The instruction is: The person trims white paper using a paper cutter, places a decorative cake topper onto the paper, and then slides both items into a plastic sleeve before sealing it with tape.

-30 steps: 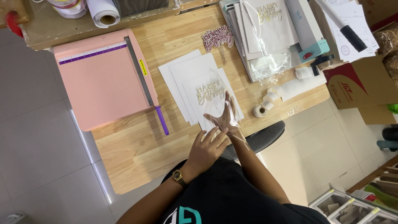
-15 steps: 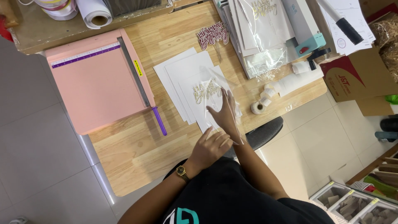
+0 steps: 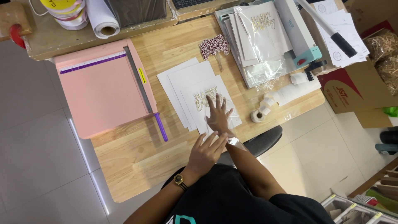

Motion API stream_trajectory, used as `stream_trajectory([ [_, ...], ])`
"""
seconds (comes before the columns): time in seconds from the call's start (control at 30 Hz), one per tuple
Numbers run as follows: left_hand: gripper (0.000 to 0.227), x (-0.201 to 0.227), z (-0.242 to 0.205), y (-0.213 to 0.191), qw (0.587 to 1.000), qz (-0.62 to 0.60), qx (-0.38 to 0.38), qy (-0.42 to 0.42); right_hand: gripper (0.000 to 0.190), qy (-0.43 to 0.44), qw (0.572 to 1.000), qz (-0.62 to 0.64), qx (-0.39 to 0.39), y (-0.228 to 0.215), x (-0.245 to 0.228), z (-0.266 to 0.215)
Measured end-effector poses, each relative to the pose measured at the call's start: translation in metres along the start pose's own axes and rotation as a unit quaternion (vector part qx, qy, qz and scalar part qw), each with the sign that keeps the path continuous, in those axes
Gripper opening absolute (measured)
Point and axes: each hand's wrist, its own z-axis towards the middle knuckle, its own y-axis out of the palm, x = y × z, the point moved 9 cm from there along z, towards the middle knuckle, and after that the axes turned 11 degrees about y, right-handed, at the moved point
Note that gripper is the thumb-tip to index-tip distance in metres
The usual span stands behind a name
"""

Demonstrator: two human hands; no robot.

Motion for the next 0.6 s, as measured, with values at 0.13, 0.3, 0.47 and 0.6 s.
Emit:
stream_trajectory([
  [0.13,0.024,-0.015,0.011,-0.017,0.997,0.068,-0.017,-0.024,0.078,-0.066,0.996,-0.001,0.062,-0.016,-0.031,-0.026],
  [0.3,0.043,-0.055,-0.001,-0.007,0.980,0.168,-0.081,-0.068,0.042,-0.093,0.922,0.263,0.267,-0.011,-0.021,-0.048],
  [0.47,0.058,-0.132,0.000,-0.085,0.950,0.187,-0.089,-0.233,0.023,-0.403,0.798,0.355,-0.273,-0.206,-0.115,-0.163],
  [0.6,0.073,-0.173,-0.027,-0.150,0.910,0.049,-0.068,-0.406,0.038,-0.340,0.796,0.406,-0.292,-0.159,-0.052,-0.043],
])
